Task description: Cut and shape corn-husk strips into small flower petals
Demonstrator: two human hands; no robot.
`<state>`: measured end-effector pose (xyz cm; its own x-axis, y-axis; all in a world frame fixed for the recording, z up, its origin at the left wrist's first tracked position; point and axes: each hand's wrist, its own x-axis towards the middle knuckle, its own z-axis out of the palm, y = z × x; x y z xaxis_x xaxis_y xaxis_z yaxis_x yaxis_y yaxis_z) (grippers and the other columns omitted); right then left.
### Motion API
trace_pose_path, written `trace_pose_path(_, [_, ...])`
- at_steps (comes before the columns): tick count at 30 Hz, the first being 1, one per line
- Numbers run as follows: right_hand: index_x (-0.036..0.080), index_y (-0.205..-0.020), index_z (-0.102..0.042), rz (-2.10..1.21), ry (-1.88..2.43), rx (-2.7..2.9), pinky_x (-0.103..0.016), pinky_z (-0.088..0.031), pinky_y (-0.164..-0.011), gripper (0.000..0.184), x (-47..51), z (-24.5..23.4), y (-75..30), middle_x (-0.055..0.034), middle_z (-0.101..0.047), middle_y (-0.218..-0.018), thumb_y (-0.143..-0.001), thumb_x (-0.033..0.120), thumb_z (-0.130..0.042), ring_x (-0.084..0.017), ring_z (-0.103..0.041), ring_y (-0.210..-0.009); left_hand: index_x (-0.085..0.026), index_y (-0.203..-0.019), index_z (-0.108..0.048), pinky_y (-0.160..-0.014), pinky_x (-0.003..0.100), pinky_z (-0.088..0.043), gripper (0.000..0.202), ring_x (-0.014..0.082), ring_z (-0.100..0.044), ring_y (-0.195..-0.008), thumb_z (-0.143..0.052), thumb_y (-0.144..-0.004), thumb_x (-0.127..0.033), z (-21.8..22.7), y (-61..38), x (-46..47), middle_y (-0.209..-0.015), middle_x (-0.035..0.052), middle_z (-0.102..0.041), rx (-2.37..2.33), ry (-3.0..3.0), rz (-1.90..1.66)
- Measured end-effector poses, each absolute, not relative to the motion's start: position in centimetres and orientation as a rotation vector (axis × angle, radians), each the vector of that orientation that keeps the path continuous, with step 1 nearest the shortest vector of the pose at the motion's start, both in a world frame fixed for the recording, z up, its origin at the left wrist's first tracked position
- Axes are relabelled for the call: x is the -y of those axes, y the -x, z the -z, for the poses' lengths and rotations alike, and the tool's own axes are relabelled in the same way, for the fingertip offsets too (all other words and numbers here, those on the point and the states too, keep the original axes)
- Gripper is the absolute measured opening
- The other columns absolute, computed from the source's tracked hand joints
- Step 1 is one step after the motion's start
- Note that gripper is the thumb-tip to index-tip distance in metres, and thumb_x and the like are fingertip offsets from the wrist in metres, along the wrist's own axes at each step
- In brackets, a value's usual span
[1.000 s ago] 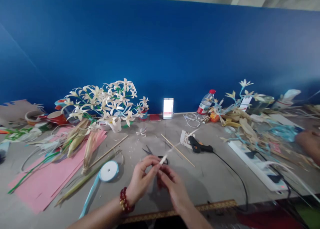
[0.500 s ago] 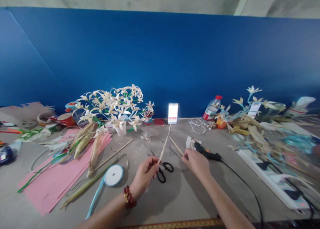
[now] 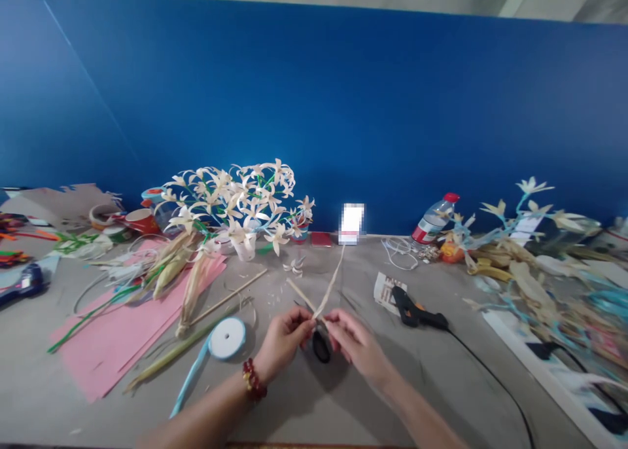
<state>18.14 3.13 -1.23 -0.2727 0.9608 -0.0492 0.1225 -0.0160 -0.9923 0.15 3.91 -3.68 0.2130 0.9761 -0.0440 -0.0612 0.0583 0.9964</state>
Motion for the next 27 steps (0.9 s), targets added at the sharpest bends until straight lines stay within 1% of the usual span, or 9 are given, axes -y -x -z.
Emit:
trace_pose_path(2, [0.020, -0.080, -0.063, -1.299, 1.171, 1.573, -0.021, -0.033, -0.049, 0.028, -3.3, 1.1, -17.1, 0.0047, -0.052, -0.057, -0.088, 0.047, -0.059, -0.011, -0.044, -0.050, -0.014, -0.074, -0.061, -0.048, 0.019, -0.033, 0.039, 0.0076, -0.041, -0.049, -0.065, -0.079, -0.053, 3.6, -0.1, -3.8, -0.056, -0.0046, -0.050, -1.051, -1.292, -1.039])
trace_pose_path(5, [0.020, -0.066, -0.060, -1.116, 1.188, 1.662, -0.022, -0.036, -0.056, 0.034, -4.1, 1.1, -16.9, 0.0036, -0.053, -0.056, -0.087, 0.046, -0.062, -0.013, -0.049, -0.057, -0.014, -0.073, -0.063, -0.053, 0.020, -0.036, 0.034, 0.0090, -0.046, -0.055, -0.065, -0.082, -0.047, 3.6, 0.0, -3.6, -0.062, -0.0018, -0.056, -1.060, -1.410, -1.072])
trace_pose_path(7, [0.020, -0.062, -0.058, -1.117, 1.181, 1.640, -0.023, -0.036, -0.056, 0.038, -4.4, 1.3, -17.0, 0.0037, -0.051, -0.054, -0.087, 0.048, -0.062, -0.013, -0.048, -0.056, -0.014, -0.076, -0.063, -0.053, 0.020, -0.038, 0.033, 0.0090, -0.047, -0.054, -0.065, -0.082, -0.046, 3.7, 0.1, -3.5, -0.064, -0.0011, -0.058, -1.050, -1.399, -1.075])
trace_pose_path(10, [0.021, -0.066, -0.058, -1.258, 1.168, 1.487, -0.023, -0.033, -0.048, 0.038, -4.5, 2.0, -17.0, 0.0053, -0.046, -0.050, -0.087, 0.053, -0.061, -0.012, -0.042, -0.048, -0.014, -0.079, -0.062, -0.049, 0.019, -0.037, 0.033, 0.0079, -0.045, -0.050, -0.064, -0.083, -0.047, 3.7, 0.1, -3.6, -0.062, -0.0021, -0.055, -1.035, -1.330, -1.043])
trace_pose_path(14, [0.021, -0.073, -0.060, -1.448, 1.134, 1.365, -0.022, -0.028, -0.042, 0.038, -4.2, 2.8, -17.1, 0.0055, -0.049, -0.052, -0.083, 0.057, -0.064, -0.010, -0.039, -0.043, -0.014, -0.078, -0.060, -0.049, 0.019, -0.038, 0.032, 0.0079, -0.046, -0.050, -0.062, -0.085, -0.046, 3.6, 0.2, -3.5, -0.061, -0.0025, -0.053, -1.050, -1.318, -1.046])
trace_pose_path(16, [0.020, -0.072, -0.063, -1.485, 1.117, 1.385, -0.022, -0.028, -0.043, 0.037, -4.1, 2.8, -17.2, 0.0044, -0.050, -0.054, -0.082, 0.055, -0.066, -0.010, -0.040, -0.044, -0.014, -0.079, -0.060, -0.050, 0.019, -0.038, 0.031, 0.0081, -0.046, -0.051, -0.061, -0.086, -0.044, 3.5, 0.2, -3.5, -0.061, -0.0021, -0.054, -1.066, -1.329, -1.049])
trace_pose_path(19, [0.019, -0.067, -0.065, -1.474, 1.115, 1.426, -0.022, -0.032, -0.047, 0.037, -4.0, 2.7, -17.4, 0.0035, -0.050, -0.055, -0.083, 0.052, -0.066, -0.011, -0.043, -0.050, -0.013, -0.081, -0.062, -0.053, 0.019, -0.040, 0.027, 0.0091, -0.049, -0.055, -0.059, -0.088, -0.039, 3.2, 0.2, -3.4, -0.065, -0.0004, -0.058, -1.079, -1.386, -1.043])
trace_pose_path(23, [0.018, -0.070, -0.064, -1.481, 1.100, 1.451, -0.023, -0.035, -0.053, 0.035, -3.9, 2.8, -17.5, 0.0030, -0.052, -0.057, -0.087, 0.049, -0.062, -0.012, -0.047, -0.054, -0.013, -0.080, -0.064, -0.060, 0.021, -0.043, 0.021, 0.0114, -0.054, -0.062, -0.057, -0.090, -0.030, 2.8, 0.3, -3.2, -0.070, 0.0019, -0.063, -1.116, -1.538, -1.028])
trace_pose_path(27, [0.018, -0.065, -0.062, -1.480, 1.094, 1.472, -0.023, -0.034, -0.052, 0.041, -3.8, 3.0, -17.3, 0.0030, -0.050, -0.056, -0.088, 0.052, -0.060, -0.012, -0.045, -0.053, -0.014, -0.079, -0.065, -0.066, 0.023, -0.045, 0.018, 0.0135, -0.058, -0.068, -0.055, -0.090, -0.025, 2.6, 0.4, -3.0, -0.073, 0.0033, -0.066, -1.141, -1.653, -1.017])
